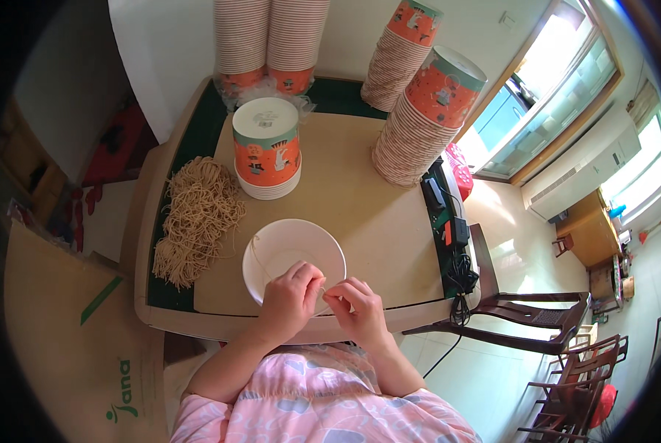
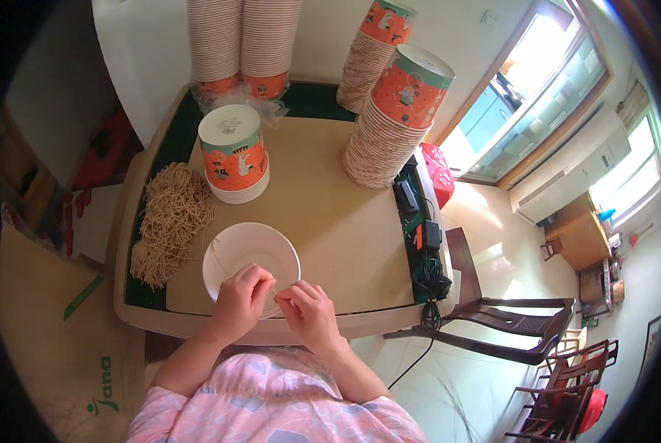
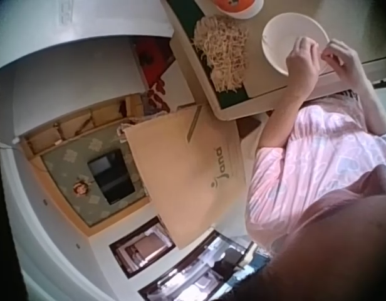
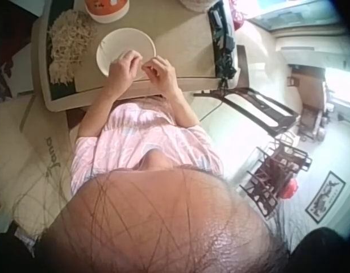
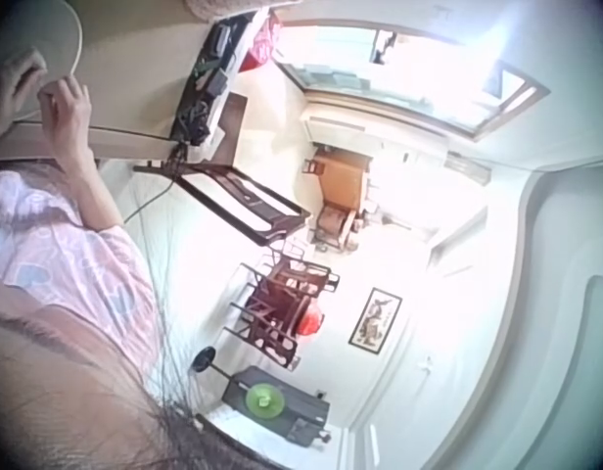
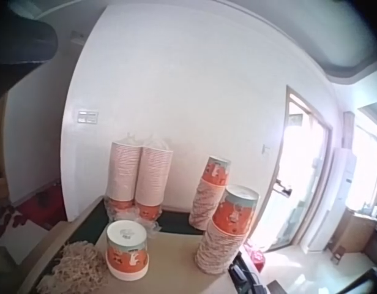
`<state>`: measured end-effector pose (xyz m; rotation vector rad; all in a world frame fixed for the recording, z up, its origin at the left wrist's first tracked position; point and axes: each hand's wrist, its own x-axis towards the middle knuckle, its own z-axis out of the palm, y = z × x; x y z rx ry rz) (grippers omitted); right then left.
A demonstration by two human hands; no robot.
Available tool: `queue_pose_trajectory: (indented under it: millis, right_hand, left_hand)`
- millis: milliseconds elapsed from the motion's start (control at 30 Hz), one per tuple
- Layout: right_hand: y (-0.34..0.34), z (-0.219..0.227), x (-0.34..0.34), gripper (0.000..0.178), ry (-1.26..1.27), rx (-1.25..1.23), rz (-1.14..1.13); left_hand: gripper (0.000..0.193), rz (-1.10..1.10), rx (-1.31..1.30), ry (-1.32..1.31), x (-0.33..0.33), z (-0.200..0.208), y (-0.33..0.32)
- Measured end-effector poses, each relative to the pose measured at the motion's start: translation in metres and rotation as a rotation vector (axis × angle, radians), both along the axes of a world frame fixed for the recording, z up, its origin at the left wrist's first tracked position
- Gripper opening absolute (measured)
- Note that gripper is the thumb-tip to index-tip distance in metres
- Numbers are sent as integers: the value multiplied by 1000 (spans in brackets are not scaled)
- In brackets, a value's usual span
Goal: Attaching handles to paper buckets by threading strings through pre-punched holes.
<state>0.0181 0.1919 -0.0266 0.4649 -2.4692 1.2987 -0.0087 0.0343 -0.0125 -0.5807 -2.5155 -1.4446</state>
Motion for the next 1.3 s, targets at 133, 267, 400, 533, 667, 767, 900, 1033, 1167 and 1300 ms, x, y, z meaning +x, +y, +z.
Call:
queue_pose_trajectory:
  millis: [133, 267, 400, 533, 667, 767, 900, 1033, 1167, 1300]
  right_hand:
    - [0, -3, 3, 9, -28, -21, 19]
    - [-8, 1, 5, 9, -142, -126, -28]
    - [-10, 0, 4, 12, -137, -195, -67]
    - [-8, 2, 4, 10, -166, -196, -70]
    - [-5, -1, 2, 10, -78, -122, -40]
    - [-7, 2, 2, 10, -65, -138, -32]
    - [-10, 0, 3, 9, -115, -276, -108]
    - [-1, -5, 3, 10, -77, -292, -176]
    - [4, 1, -1, 19, 34, -144, -135]
    - [1, -4, 0, 22, 104, -156, -163]
  left_hand:
    - [7, -17, 36, -39, 0, 1, -1]
    - [7, -55, 66, -74, 0, 4, -1]
    - [7, -64, 120, -96, 3, 5, -1]
    - [6, -65, 149, -148, 3, 7, -3]
    - [6, -71, 117, -63, 3, 3, -2]
    - [6, -33, 158, -30, 3, 1, 0]
    - [7, -60, 136, -115, 0, 14, -1]
    - [11, -200, -100, -392, -3, 28, -12]
    - [13, -359, 118, -319, 1, 33, -13]
    - [10, -333, 243, -302, 1, 41, -7]
